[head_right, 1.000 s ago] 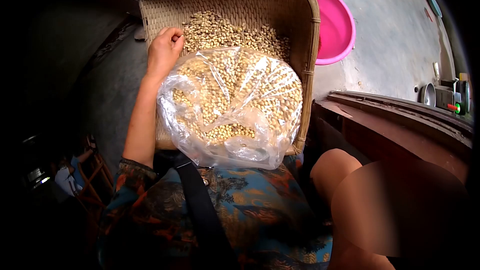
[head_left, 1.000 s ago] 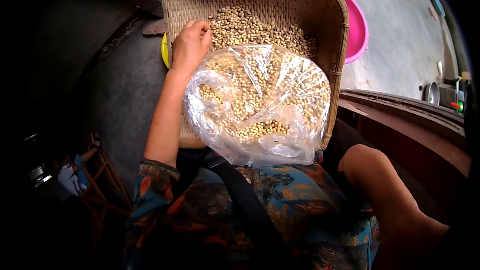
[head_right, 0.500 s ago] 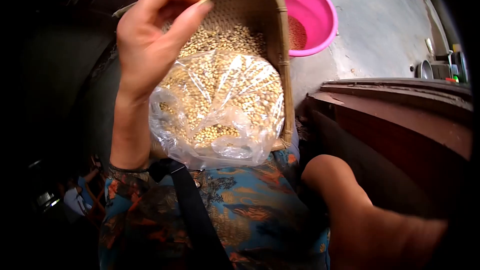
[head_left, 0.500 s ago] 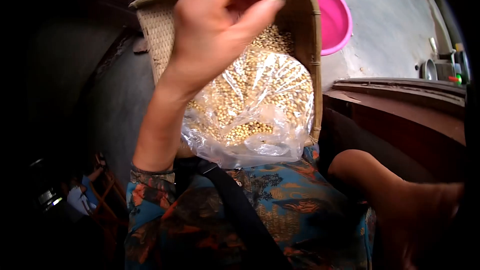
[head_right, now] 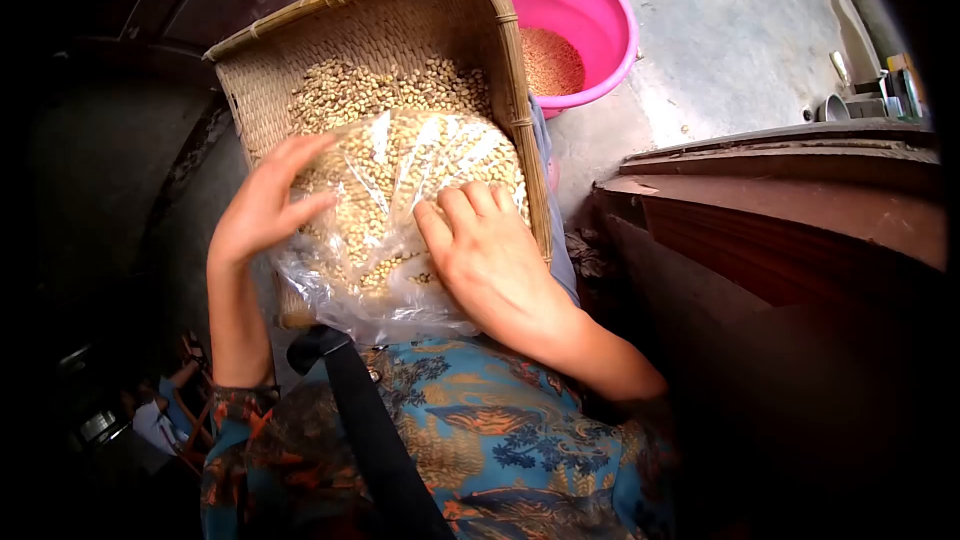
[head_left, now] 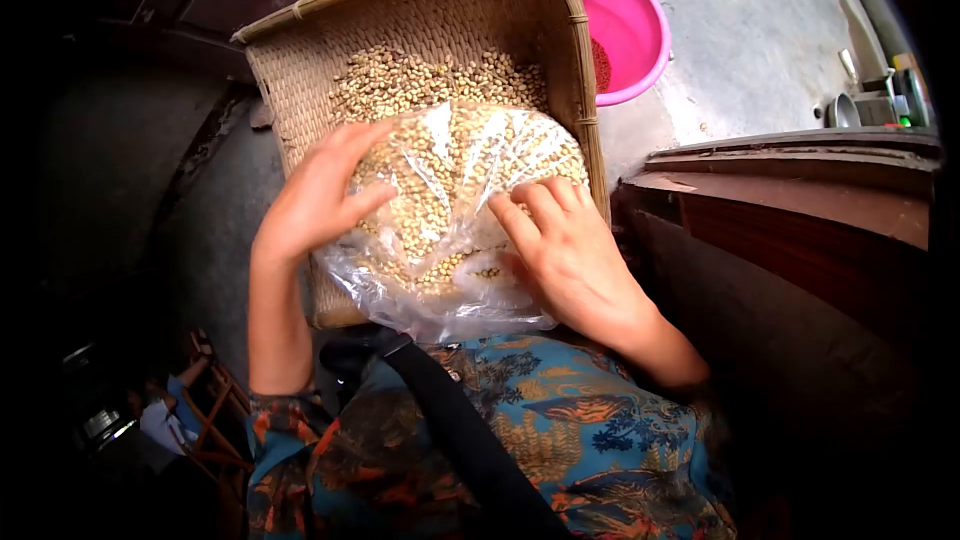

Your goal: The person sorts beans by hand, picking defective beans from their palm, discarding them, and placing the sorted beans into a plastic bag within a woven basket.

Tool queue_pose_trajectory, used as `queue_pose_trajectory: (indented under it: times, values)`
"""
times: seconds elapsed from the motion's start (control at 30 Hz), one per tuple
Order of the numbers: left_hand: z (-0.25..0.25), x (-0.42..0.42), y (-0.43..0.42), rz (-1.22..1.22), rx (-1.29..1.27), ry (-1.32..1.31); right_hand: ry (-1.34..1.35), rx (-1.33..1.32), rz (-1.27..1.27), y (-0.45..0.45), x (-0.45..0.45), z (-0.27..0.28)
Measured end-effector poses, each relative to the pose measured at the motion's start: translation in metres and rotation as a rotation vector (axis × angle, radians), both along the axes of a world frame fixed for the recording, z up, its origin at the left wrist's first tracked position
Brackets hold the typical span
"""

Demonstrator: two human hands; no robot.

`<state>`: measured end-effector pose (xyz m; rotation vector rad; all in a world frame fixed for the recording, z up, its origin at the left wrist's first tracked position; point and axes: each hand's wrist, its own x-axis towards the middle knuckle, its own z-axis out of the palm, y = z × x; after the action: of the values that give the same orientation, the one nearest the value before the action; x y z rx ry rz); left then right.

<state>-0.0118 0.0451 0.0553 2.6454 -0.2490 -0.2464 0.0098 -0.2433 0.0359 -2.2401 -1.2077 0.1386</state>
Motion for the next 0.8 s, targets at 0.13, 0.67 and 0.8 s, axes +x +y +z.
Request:
queue_pose_trajectory:
  times: [0.13,0.67,0.8]
  values:
    - [-0.002,0.007,-0.016,0.083,-0.195,-0.015,-0.04,-0.131,0.078,0.005,-0.002,-0.016]
    - [-0.086,0.128,-0.09,-0.043,0.009,-0.25,0.318,0.122,0.146,0.0,-0.005,-0.032]
    - [-0.088,0.127,-0.092,-0.036,0.033,-0.23,0.355,0.134,0.158,-0.001,-0.003,-0.029]
